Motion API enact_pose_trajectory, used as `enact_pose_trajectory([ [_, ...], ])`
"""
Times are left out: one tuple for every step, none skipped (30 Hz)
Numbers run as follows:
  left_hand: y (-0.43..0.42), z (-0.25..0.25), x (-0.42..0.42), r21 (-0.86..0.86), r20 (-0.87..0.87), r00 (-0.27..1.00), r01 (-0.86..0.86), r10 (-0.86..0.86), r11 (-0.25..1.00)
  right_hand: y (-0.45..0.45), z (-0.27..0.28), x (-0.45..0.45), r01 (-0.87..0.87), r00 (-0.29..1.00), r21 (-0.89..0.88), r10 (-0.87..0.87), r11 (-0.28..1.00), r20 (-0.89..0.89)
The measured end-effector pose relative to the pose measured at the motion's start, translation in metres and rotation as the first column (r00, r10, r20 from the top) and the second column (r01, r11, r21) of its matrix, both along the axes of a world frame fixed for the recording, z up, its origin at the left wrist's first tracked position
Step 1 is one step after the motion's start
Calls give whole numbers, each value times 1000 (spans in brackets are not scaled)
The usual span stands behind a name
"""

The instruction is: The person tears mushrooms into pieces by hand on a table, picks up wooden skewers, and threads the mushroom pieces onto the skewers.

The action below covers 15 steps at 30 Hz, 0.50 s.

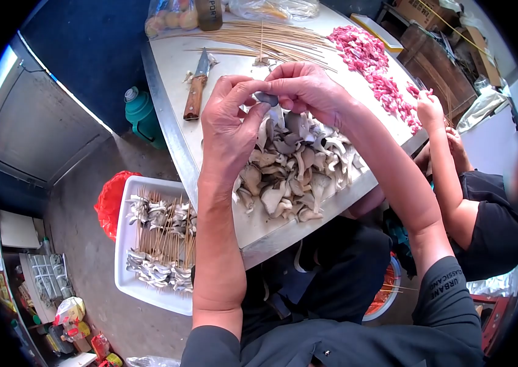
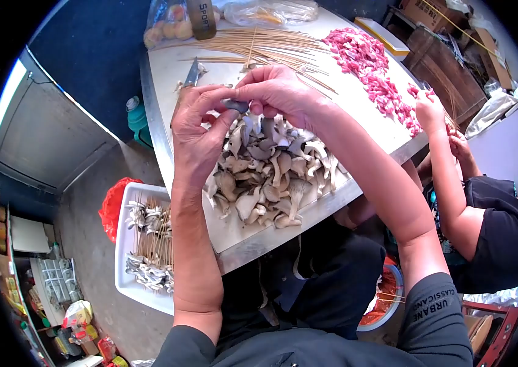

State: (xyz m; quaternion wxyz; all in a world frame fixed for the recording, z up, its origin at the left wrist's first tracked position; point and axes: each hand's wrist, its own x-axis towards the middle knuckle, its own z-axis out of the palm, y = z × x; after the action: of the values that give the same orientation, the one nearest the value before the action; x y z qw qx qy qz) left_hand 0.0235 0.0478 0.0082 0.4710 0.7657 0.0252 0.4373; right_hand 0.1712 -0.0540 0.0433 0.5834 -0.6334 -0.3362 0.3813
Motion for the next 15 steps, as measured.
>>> enact_pose_trajectory([
  [2, -4, 2, 0, 0, 1000, 1, -1, 1000, -2, 1, -4, -20, 996, 16, 21, 1000, -84],
  [5, -10, 5, -29, 9, 1000, 25, -25, 999, -3, -1, -5, -19, 995, 31, 22, 999, -96],
  [7, -11, 6, -57, 19, 999, 50, -49, 997, -5, -1, -6, -19, 995, 31, 22, 999, -95],
  [7, -11, 5, -57, 20, 999, 50, -49, 997, -7, -1, -6, -1, 998, 51, 5, 999, -64],
  [7, -12, 5, -175, 11, 998, 61, -60, 983, -8, -1, -6, 16, 999, 72, -13, 997, -35],
  [7, -11, 3, -291, 2, 997, 69, -72, 954, -9, -2, -8, 15, 999, 72, -13, 997, -35],
  [8, -9, 2, -290, 1, 997, 69, -72, 954, -10, -2, -9, 24, 1000, 92, -25, 995, 13],
  [9, -7, 0, -385, 4, 994, 101, -108, 918, -12, -3, -11, 31, 997, 113, -38, 993, 60],
  [8, -5, -1, -475, 11, 990, 131, -143, 870, -13, -4, -15, 31, 998, 113, -38, 993, 59],
  [8, -5, -2, -496, 25, 986, 157, -167, 854, -14, -6, -19, 14, 989, 153, -36, 988, 141],
  [7, -4, -2, -496, 24, 986, 157, -167, 854, -15, -8, -23, -7, 974, 192, -37, 981, 223],
  [6, -2, -2, -508, 48, 980, 189, -192, 840, -13, -13, -25, -12, 974, 241, -43, 971, 221],
  [5, -2, -2, -519, 71, 974, 221, -216, 826, -14, -15, -24, -11, 975, 241, -43, 970, 220],
  [6, -2, -2, -520, 69, 974, 220, -216, 826, -14, -17, -24, -22, 976, 255, -35, 967, 216],
  [7, -3, -2, -511, 38, 969, 230, -245, 828, -14, -18, -25, -32, 977, 269, -27, 963, 212],
])
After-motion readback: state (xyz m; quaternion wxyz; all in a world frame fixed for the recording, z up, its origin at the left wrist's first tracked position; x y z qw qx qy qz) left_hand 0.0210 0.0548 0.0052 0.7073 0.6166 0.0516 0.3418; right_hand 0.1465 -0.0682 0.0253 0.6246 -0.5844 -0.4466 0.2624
